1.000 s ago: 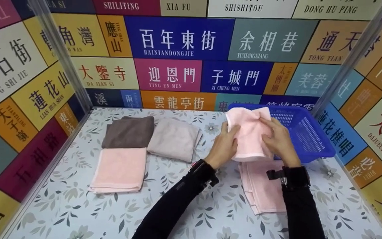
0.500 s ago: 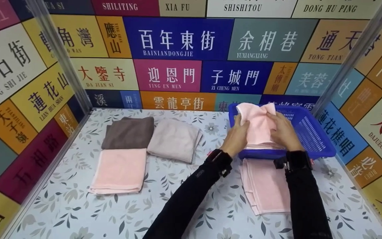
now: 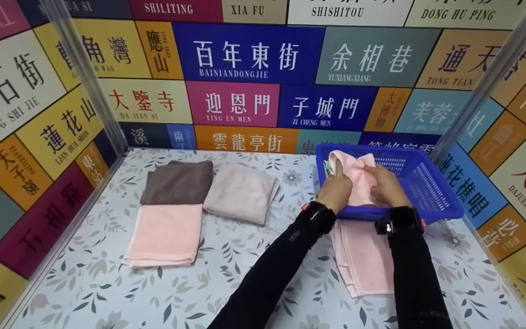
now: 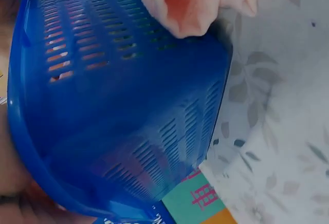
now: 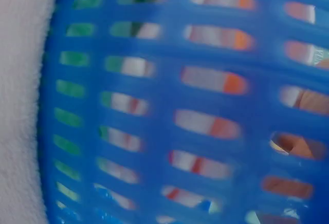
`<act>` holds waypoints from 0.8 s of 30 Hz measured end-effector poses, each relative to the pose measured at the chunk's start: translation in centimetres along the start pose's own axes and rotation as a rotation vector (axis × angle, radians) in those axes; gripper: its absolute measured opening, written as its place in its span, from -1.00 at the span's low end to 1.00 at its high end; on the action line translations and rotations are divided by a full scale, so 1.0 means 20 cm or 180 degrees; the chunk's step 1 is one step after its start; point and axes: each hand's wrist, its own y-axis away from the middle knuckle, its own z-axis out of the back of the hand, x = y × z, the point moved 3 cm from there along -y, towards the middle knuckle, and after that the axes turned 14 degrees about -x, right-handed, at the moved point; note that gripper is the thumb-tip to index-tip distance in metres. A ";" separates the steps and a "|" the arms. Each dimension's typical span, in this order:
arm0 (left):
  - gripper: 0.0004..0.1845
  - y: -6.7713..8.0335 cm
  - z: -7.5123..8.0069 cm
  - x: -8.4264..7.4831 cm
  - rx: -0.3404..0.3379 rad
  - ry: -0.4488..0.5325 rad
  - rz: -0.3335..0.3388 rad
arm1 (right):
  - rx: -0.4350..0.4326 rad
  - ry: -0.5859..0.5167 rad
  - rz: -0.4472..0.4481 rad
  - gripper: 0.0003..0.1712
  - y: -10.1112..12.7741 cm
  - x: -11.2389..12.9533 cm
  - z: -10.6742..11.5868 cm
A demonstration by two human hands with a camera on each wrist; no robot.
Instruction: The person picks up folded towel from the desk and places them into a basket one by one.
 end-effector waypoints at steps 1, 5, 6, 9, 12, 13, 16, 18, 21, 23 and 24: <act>-0.73 0.00 0.00 -0.01 0.0045 -0.0049 -0.0010 | 0.0042 0.0023 -0.0019 -0.16 0.00 0.00 0.00; -0.72 -0.01 -0.01 -0.02 0.0288 -0.0210 0.0047 | 0.0296 0.0091 -0.0203 -0.10 0.00 -0.02 -0.02; -0.71 -0.01 -0.01 -0.02 0.0359 -0.0286 0.0035 | 0.0365 0.0125 -0.0242 -0.09 0.00 -0.02 -0.03; -0.69 -0.01 -0.02 -0.01 0.0570 -0.0420 0.0095 | 0.0534 0.0240 -0.0353 -0.05 0.00 -0.02 -0.03; -0.66 -0.02 -0.04 0.01 0.0753 -0.0544 0.0094 | 0.0634 0.0285 -0.0477 -0.05 0.00 -0.03 -0.05; -0.62 -0.02 -0.05 0.02 0.0828 -0.0525 0.0130 | 0.0648 0.0269 -0.0548 -0.04 0.00 -0.03 -0.05; -0.49 -0.03 -0.08 0.05 0.1114 -0.0559 0.0117 | 0.0663 0.0342 -0.0568 -0.08 0.01 -0.04 -0.06; -0.44 -0.03 -0.10 0.06 0.1354 -0.0554 0.0145 | 0.0739 0.0470 -0.0578 -0.12 0.01 -0.04 -0.07; -0.41 -0.03 -0.12 0.08 0.1644 -0.0551 0.0150 | 0.0969 0.0668 -0.0653 -0.17 0.02 -0.04 -0.08; -0.38 -0.03 -0.12 0.09 0.1710 -0.0518 0.0157 | 0.1161 0.0708 -0.0784 -0.19 0.02 -0.04 -0.08; -0.37 -0.03 -0.12 0.09 0.1718 -0.0492 0.0159 | 0.1242 0.0715 -0.0818 -0.20 0.02 -0.04 -0.08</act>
